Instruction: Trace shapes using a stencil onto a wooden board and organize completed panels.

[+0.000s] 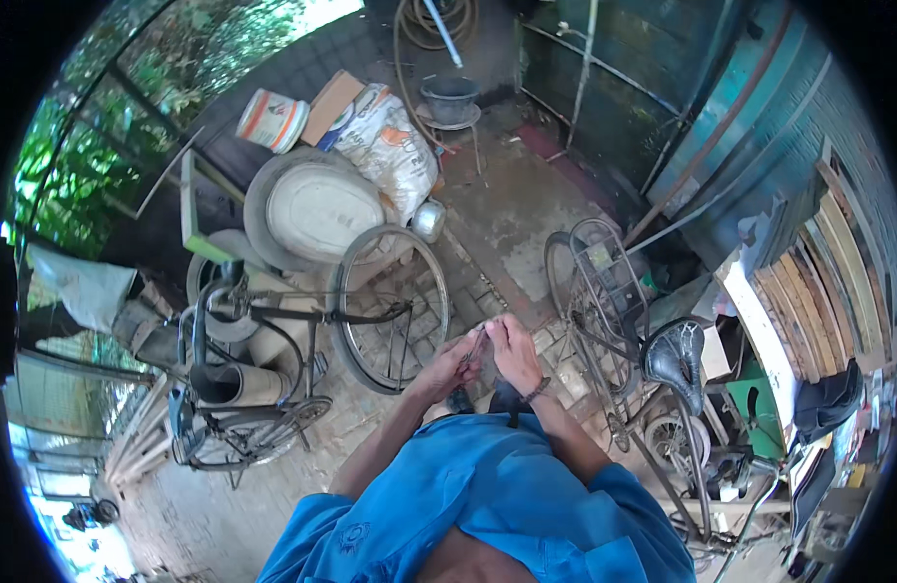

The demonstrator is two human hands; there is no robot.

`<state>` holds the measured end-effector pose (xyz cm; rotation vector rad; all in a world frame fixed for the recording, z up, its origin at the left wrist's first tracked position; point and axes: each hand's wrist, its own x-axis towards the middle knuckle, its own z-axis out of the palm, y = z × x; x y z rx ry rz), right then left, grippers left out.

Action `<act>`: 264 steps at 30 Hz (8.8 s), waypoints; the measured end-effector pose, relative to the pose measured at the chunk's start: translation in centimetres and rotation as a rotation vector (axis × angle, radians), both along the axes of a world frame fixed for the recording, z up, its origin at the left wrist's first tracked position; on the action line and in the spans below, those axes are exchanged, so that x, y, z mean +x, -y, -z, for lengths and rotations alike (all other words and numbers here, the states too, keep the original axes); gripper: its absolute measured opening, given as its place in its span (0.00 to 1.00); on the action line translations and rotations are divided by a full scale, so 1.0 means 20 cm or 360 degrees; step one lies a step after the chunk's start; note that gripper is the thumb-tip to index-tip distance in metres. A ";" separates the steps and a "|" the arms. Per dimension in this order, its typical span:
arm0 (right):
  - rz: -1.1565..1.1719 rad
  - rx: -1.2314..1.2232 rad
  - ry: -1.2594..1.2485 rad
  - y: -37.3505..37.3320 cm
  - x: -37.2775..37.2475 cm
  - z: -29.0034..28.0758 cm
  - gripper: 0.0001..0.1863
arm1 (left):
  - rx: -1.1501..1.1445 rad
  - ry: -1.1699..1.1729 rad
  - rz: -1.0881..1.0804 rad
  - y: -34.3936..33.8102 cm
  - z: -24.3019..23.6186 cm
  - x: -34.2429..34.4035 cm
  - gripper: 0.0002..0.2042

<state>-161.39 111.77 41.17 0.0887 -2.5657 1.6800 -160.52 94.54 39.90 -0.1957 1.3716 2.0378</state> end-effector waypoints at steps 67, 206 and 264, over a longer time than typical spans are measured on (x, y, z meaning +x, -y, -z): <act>0.0146 0.0868 -0.0089 -1.89 -5.27 -0.28 0.10 | -0.1787 -0.2742 0.0054 -2.12 -0.33 -5.67 0.33; -0.3466 0.0316 0.0729 1.46 -5.35 0.14 0.20 | -0.0475 0.0500 -0.2919 0.40 0.08 -4.36 0.16; 0.1343 0.0071 0.0405 -2.17 -7.30 0.54 0.51 | -0.0791 0.0243 -0.1025 -0.88 0.21 -5.53 0.12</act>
